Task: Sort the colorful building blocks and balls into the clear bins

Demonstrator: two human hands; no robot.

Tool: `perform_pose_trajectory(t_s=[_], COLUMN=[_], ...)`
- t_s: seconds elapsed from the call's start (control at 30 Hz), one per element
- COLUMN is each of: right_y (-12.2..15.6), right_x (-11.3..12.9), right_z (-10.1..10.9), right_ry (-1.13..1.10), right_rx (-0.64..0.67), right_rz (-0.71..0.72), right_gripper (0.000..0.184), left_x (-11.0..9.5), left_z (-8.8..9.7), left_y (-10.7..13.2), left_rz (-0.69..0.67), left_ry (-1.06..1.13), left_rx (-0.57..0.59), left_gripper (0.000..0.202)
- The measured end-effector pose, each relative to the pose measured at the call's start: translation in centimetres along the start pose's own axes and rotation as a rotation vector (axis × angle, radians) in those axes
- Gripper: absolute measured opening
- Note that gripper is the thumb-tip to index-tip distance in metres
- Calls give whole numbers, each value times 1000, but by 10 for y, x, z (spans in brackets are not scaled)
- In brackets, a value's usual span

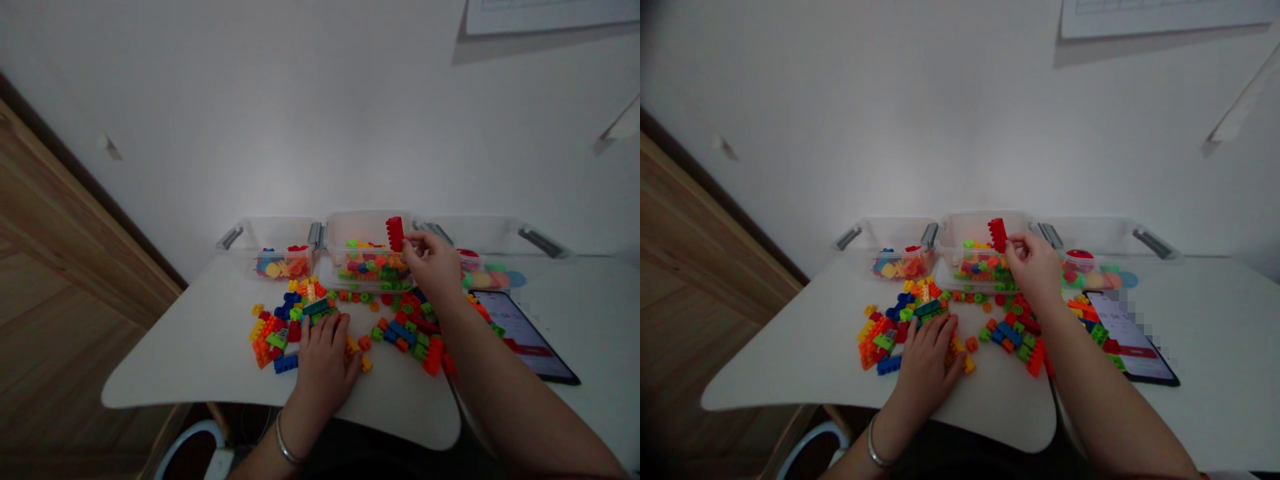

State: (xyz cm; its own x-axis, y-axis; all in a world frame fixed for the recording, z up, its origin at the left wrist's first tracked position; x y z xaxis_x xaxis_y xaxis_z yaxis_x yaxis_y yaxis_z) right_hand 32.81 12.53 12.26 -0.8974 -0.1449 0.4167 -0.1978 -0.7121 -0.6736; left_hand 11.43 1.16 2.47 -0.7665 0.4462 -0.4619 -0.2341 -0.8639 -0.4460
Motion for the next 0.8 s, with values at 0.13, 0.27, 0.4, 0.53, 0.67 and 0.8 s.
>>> perform_pose_trajectory(t_s=[0.13,0.27,0.4,0.53,0.67,0.8], right_y=[-6,-11,-20,-28,-30,-28], right_x=[2,11,28,46,54,52], right_z=[-7,-14,-18,-27,-32,-33], right_ry=[90,158,237,366,403,403], right_rx=[18,145,261,433,513,488], right_rz=[-15,-26,-5,48,105,152], right_gripper=[23,25,24,27,31,37], left_x=[-1,-2,-3,-3,-3,-3], left_z=[1,1,2,2,2,2], left_y=[0,0,0,-1,-1,-1], left_rz=[-4,4,11,4,1,-5], left_ry=[-11,-3,10,7,-5,0], left_rx=[1,4,-7,-5,7,-10], left_gripper=[47,47,47,47,47,47])
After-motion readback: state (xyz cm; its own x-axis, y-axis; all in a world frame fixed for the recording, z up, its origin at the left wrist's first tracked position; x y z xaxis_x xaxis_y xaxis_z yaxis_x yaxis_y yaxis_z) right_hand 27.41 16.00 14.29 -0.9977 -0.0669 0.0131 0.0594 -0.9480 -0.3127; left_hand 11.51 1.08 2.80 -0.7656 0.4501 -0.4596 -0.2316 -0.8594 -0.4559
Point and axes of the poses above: each hand's wrist, its own y-axis away from the middle knuckle, its own z-axis out of the back of the hand, x = y × z, the point moved 3 cm from there along -y, towards the middle knuckle, and after that the axes turned 14 degrees about y, right-handed, at the moved point
